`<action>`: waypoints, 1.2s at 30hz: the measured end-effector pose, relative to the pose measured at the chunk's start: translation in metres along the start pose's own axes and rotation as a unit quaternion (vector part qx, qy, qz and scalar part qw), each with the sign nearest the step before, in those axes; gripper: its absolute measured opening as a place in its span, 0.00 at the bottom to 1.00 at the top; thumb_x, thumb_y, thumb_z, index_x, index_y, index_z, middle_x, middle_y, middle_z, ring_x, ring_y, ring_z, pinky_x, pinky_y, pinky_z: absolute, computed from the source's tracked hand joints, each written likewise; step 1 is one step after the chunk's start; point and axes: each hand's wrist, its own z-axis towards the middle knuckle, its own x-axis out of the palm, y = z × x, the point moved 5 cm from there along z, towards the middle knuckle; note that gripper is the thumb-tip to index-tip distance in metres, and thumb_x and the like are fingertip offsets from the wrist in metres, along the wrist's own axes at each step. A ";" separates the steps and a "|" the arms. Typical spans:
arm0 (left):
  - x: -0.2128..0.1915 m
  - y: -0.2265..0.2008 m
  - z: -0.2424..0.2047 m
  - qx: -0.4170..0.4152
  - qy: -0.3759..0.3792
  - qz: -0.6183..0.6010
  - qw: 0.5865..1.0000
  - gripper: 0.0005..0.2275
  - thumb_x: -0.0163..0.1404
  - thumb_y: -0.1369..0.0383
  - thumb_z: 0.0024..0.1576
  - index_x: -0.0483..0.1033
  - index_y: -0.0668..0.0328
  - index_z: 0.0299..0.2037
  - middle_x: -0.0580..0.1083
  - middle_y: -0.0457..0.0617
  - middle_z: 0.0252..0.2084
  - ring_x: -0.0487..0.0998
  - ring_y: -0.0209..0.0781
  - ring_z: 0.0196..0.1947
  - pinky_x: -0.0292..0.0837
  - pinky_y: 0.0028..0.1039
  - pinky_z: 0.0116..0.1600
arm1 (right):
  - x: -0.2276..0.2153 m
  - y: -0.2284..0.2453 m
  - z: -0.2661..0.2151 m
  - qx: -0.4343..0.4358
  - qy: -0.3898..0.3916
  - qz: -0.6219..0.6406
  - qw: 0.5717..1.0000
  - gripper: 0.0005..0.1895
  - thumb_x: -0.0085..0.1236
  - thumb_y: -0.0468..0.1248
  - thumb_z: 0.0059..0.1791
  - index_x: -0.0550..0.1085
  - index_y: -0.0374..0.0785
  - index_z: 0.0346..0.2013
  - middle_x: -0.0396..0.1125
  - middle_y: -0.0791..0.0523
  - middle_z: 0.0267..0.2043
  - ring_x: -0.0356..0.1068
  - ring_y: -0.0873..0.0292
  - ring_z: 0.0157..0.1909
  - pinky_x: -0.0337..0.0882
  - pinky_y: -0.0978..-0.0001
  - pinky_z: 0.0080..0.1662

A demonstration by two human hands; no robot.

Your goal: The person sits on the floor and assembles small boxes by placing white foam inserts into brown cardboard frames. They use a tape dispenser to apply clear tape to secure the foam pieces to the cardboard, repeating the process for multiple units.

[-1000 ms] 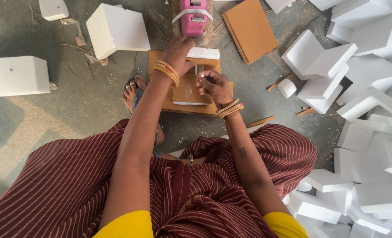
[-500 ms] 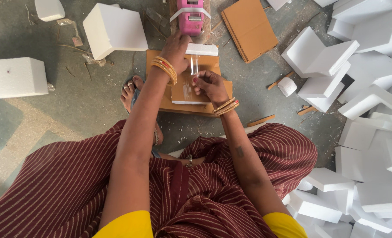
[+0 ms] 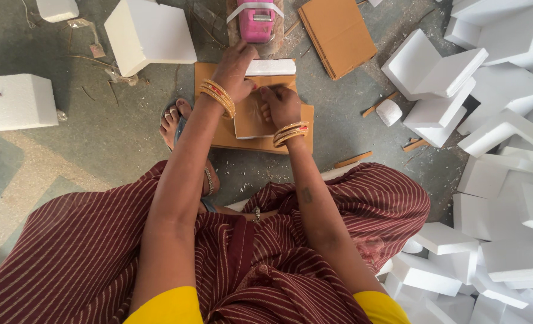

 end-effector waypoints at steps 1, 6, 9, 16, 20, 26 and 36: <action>0.001 -0.002 -0.001 0.004 -0.002 0.003 1.000 0.26 0.66 0.78 0.40 0.68 0.64 0.49 0.67 0.60 0.54 0.68 0.65 0.56 0.65 0.47 0.62 | -0.005 0.008 -0.004 -0.044 -0.028 -0.084 0.995 0.21 0.62 0.49 0.51 0.79 0.30 0.36 0.73 0.52 0.23 0.72 0.60 0.23 0.71 0.67 0.31; -0.002 -0.005 0.000 0.008 -0.005 0.004 1.000 0.26 0.65 0.78 0.40 0.68 0.64 0.49 0.67 0.59 0.53 0.68 0.64 0.56 0.65 0.47 0.62 | -0.024 0.041 -0.023 -0.100 -0.132 -0.271 0.948 0.33 0.73 0.59 0.41 0.76 0.31 0.37 0.75 0.48 0.33 0.76 0.47 0.36 0.74 0.57 0.42; -0.003 -0.005 -0.004 0.004 -0.009 0.002 1.000 0.25 0.65 0.78 0.42 0.68 0.63 0.49 0.67 0.59 0.53 0.68 0.64 0.57 0.65 0.46 0.62 | -0.032 0.058 -0.025 -0.180 -0.167 -0.312 0.918 0.41 0.77 0.58 0.35 0.70 0.30 0.46 0.71 0.44 0.42 0.72 0.40 0.45 0.71 0.54 0.47; -0.015 -0.024 -0.002 -0.031 -0.009 0.038 0.999 0.25 0.67 0.74 0.41 0.68 0.64 0.48 0.66 0.60 0.54 0.68 0.64 0.57 0.66 0.46 0.61 | -0.030 0.060 0.002 -0.216 -0.037 -0.272 0.937 0.40 0.76 0.53 0.38 0.70 0.40 0.58 0.72 0.51 0.53 0.68 0.43 0.57 0.69 0.52 0.56; -0.011 -0.055 -0.010 -0.081 -0.067 0.180 0.978 0.31 0.70 0.68 0.37 0.68 0.66 0.50 0.65 0.60 0.56 0.66 0.64 0.55 0.65 0.48 0.58 | -0.030 0.053 -0.007 -0.229 -0.072 -0.293 0.925 0.39 0.77 0.52 0.39 0.69 0.38 0.57 0.71 0.50 0.54 0.66 0.41 0.58 0.69 0.51 0.56; -0.001 -0.069 -0.018 -0.094 -0.073 0.226 0.967 0.31 0.69 0.69 0.40 0.66 0.66 0.53 0.65 0.59 0.55 0.65 0.62 0.58 0.64 0.45 0.64 | -0.029 0.033 -0.013 -0.226 -0.086 -0.280 0.929 0.36 0.77 0.47 0.38 0.70 0.40 0.55 0.70 0.50 0.52 0.67 0.40 0.55 0.69 0.49 0.56; -0.001 -0.056 -0.024 -0.057 -0.085 0.208 0.973 0.29 0.68 0.71 0.42 0.66 0.68 0.52 0.65 0.61 0.54 0.65 0.63 0.60 0.66 0.40 0.63 | -0.080 0.030 0.050 -0.166 0.148 0.057 0.973 0.33 0.55 0.32 0.54 0.57 0.38 0.73 0.75 0.52 0.52 0.71 0.63 0.53 0.69 0.71 0.52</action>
